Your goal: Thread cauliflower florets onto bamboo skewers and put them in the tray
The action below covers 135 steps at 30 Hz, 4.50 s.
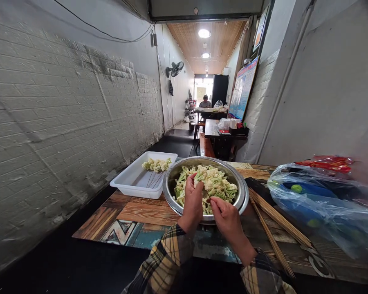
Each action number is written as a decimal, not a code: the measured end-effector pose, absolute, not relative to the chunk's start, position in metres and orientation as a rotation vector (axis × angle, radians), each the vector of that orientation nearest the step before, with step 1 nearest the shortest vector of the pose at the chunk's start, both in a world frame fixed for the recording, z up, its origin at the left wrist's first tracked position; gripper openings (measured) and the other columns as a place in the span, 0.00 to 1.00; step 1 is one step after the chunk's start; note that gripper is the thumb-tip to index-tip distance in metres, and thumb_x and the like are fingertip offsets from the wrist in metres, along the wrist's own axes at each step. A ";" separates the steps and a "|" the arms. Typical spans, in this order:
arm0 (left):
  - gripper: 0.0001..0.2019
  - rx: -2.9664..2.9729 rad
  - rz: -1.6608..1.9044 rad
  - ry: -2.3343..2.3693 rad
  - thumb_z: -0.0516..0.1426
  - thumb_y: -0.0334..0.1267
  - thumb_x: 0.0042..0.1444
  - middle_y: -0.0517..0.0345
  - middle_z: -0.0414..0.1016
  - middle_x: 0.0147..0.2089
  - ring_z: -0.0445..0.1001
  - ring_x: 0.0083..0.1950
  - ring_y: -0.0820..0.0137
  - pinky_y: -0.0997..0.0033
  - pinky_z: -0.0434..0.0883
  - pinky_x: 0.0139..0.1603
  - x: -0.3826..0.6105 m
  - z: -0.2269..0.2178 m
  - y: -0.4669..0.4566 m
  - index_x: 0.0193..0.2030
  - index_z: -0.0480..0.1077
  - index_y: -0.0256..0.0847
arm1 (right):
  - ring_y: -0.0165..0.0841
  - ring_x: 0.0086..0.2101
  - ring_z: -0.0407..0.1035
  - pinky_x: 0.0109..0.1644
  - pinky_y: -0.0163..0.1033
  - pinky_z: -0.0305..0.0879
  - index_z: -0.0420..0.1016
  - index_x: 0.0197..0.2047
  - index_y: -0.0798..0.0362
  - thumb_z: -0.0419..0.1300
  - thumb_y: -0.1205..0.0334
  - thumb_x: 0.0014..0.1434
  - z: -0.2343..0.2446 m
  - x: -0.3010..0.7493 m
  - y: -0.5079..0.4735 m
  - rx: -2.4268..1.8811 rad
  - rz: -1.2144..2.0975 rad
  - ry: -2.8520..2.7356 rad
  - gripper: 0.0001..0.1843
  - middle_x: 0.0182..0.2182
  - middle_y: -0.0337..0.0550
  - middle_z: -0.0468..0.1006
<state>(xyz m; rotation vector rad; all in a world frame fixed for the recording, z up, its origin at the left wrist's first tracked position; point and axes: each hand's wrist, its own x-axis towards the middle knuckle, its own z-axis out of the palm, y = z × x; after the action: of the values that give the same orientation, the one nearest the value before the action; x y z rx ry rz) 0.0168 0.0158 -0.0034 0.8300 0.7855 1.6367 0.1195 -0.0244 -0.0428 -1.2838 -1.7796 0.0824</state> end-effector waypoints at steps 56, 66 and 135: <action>0.10 1.403 1.295 0.991 0.55 0.38 0.44 0.64 0.56 0.18 0.52 0.23 0.76 0.75 0.53 0.25 -0.029 0.023 0.031 0.17 0.65 0.38 | 0.36 0.35 0.76 0.39 0.37 0.67 0.76 0.37 0.53 0.47 0.57 0.66 -0.039 0.127 -0.028 -1.211 0.223 -1.769 0.18 0.33 0.46 0.82; 0.10 1.115 1.472 0.913 0.59 0.42 0.47 0.56 0.74 0.28 0.70 0.35 0.68 0.72 0.66 0.37 -0.010 0.022 0.031 0.29 0.76 0.37 | 0.36 0.36 0.76 0.41 0.37 0.68 0.76 0.39 0.52 0.46 0.56 0.67 -0.043 0.128 -0.024 -1.207 0.225 -1.761 0.18 0.35 0.46 0.82; 0.11 1.829 1.462 1.651 0.49 0.38 0.57 0.59 0.69 0.26 0.66 0.30 0.70 0.73 0.61 0.32 -0.169 -0.015 0.064 0.29 0.68 0.39 | 0.33 0.23 0.70 0.31 0.38 0.68 0.74 0.49 0.52 0.51 0.45 0.61 -0.042 0.116 -0.017 -1.381 0.663 -1.672 0.23 0.24 0.38 0.76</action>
<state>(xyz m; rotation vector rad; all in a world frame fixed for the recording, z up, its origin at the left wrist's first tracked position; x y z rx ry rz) -0.1687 0.0643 -0.0147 1.8286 1.6505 1.4618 0.1156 -0.0167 -0.0423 -1.3814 -1.6718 0.6628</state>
